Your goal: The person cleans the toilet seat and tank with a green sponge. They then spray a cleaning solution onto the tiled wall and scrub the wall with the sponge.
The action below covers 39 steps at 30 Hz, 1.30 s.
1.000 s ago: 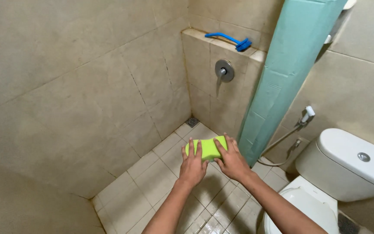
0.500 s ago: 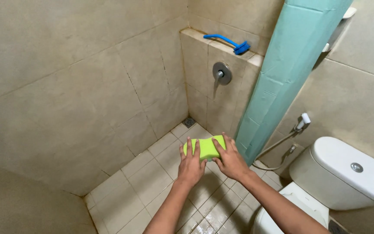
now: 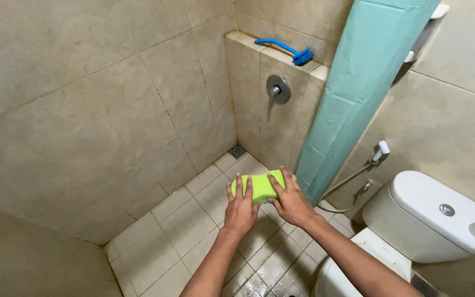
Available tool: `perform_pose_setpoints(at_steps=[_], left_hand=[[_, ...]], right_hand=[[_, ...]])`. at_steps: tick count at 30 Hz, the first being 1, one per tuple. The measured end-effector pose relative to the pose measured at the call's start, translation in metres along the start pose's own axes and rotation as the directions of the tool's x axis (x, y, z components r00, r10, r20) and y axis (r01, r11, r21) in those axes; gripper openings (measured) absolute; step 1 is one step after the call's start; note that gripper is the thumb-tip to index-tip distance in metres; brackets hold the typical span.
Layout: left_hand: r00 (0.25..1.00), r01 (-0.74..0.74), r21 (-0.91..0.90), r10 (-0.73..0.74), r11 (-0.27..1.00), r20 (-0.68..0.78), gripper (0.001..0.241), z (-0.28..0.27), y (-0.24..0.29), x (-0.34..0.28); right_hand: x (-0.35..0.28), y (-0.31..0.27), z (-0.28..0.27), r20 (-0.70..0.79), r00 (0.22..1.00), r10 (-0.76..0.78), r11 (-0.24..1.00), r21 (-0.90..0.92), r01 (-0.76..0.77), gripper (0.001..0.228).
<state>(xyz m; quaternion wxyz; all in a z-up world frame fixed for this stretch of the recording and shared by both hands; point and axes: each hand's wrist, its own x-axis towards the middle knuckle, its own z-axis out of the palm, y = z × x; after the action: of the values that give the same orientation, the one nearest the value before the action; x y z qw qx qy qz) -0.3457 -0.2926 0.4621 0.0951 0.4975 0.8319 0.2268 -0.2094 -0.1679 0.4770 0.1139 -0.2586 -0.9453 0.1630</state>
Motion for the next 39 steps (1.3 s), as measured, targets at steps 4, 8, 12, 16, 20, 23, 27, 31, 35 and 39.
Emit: perform_pose_setpoints(at_steps=[4,8,12,16,20,23,27,31,35,39], left_hand=[[0.999,-0.003,-0.001,0.003,1.000,0.047,0.092,0.002,0.008,0.004],[0.994,-0.080,0.018,0.078,0.997,0.082,0.094,0.010,0.021,0.012],[0.975,-0.177,0.002,0.175,0.984,0.134,0.094,0.026,0.043,0.020],[0.934,-0.322,-0.027,0.322,0.946,0.153,0.095,0.047,0.072,0.028],[0.877,-0.430,-0.057,0.432,0.901,0.209,0.097,0.067,0.103,0.030],[0.829,-0.490,-0.101,0.499,0.866,0.253,0.096,0.079,0.124,0.024],[0.757,-0.596,-0.119,0.605,0.794,0.245,0.098,0.111,0.149,0.029],[0.709,-0.638,-0.202,0.669,0.743,0.224,0.095,0.114,0.174,0.023],[0.695,-0.630,-0.206,0.662,0.749,0.280,0.095,0.114,0.203,0.015],[0.702,-0.595,-0.161,0.606,0.788,0.374,0.094,0.117,0.228,0.018]], right_hand=[[-0.007,0.004,-0.006,-0.014,0.999,0.038,0.999,0.012,-0.038,0.076],[-0.021,0.019,-0.010,-0.051,0.995,0.086,0.996,0.007,-0.086,0.075],[-0.048,0.032,-0.023,-0.100,0.977,0.190,0.982,0.006,-0.190,0.075],[-0.080,0.052,-0.035,-0.165,0.942,0.294,0.955,0.000,-0.298,0.076],[-0.115,0.068,-0.046,-0.238,0.884,0.402,0.909,-0.009,-0.416,0.076],[-0.142,0.068,-0.057,-0.261,0.834,0.486,0.864,-0.001,-0.504,0.077],[-0.171,0.085,-0.060,-0.290,0.777,0.558,0.812,-0.002,-0.584,0.079],[-0.195,0.099,-0.064,-0.326,0.738,0.591,0.782,0.010,-0.623,0.076],[-0.216,0.113,-0.073,-0.360,0.736,0.573,0.788,-0.008,-0.616,0.077],[-0.222,0.131,-0.084,-0.372,0.741,0.559,0.789,-0.037,-0.614,0.078]])
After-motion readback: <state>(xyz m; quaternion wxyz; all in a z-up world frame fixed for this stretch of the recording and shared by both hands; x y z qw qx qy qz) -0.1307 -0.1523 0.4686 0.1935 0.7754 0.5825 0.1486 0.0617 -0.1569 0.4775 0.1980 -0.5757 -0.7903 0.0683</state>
